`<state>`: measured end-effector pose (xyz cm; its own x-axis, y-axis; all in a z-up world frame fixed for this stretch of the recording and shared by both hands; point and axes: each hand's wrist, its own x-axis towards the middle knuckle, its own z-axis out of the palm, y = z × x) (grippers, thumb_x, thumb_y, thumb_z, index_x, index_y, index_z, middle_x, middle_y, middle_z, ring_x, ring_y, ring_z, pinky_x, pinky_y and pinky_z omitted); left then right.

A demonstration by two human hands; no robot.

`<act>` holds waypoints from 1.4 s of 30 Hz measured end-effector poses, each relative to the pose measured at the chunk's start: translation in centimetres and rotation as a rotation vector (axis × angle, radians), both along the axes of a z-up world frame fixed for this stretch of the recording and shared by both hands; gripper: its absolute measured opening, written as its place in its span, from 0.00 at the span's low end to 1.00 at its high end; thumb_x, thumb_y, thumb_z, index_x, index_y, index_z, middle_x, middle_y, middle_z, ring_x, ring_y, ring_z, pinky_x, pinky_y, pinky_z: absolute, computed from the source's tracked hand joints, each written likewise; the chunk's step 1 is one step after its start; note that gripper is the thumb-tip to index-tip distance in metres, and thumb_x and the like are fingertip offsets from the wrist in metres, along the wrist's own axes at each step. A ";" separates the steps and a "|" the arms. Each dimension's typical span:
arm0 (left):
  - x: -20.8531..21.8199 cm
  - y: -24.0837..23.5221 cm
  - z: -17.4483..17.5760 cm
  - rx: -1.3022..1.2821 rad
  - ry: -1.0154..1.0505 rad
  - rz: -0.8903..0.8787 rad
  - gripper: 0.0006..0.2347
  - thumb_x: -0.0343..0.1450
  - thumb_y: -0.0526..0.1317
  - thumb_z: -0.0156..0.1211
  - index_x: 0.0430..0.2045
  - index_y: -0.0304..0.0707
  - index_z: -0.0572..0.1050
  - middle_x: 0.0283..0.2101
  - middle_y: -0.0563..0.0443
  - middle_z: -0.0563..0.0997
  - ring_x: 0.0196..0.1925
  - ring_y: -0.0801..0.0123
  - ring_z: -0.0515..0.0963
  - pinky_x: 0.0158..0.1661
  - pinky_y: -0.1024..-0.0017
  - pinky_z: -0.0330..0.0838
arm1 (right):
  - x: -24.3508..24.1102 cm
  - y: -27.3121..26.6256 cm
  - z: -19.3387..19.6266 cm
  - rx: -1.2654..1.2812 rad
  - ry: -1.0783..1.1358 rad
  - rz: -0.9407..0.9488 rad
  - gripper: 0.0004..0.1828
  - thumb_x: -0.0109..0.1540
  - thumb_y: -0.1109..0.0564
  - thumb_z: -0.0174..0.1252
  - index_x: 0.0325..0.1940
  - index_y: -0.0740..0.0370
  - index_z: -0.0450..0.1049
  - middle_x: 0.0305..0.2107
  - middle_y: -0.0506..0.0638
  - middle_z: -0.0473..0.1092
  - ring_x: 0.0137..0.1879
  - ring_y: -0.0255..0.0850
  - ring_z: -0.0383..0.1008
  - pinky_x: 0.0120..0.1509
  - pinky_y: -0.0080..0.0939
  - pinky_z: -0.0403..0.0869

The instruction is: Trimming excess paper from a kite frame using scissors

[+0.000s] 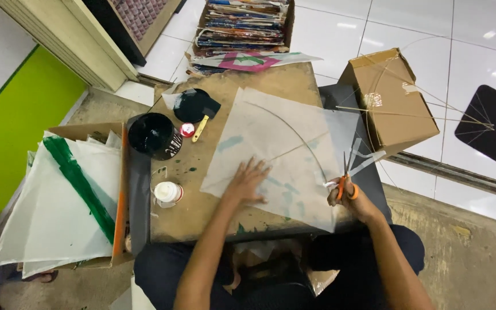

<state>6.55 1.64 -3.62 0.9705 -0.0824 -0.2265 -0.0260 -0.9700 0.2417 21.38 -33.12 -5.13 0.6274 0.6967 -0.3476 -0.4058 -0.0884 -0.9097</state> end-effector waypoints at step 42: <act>0.4 -6.9 1.4 -0.139 -0.201 0.217 0.32 0.73 0.61 0.47 0.70 0.45 0.58 0.75 0.36 0.52 0.78 0.44 0.45 0.68 0.32 0.38 | -1.2 0.7 4.1 -0.112 -0.106 0.023 0.44 0.70 0.26 0.30 0.57 0.70 0.67 0.21 0.62 0.74 0.20 0.41 0.58 0.31 0.45 0.62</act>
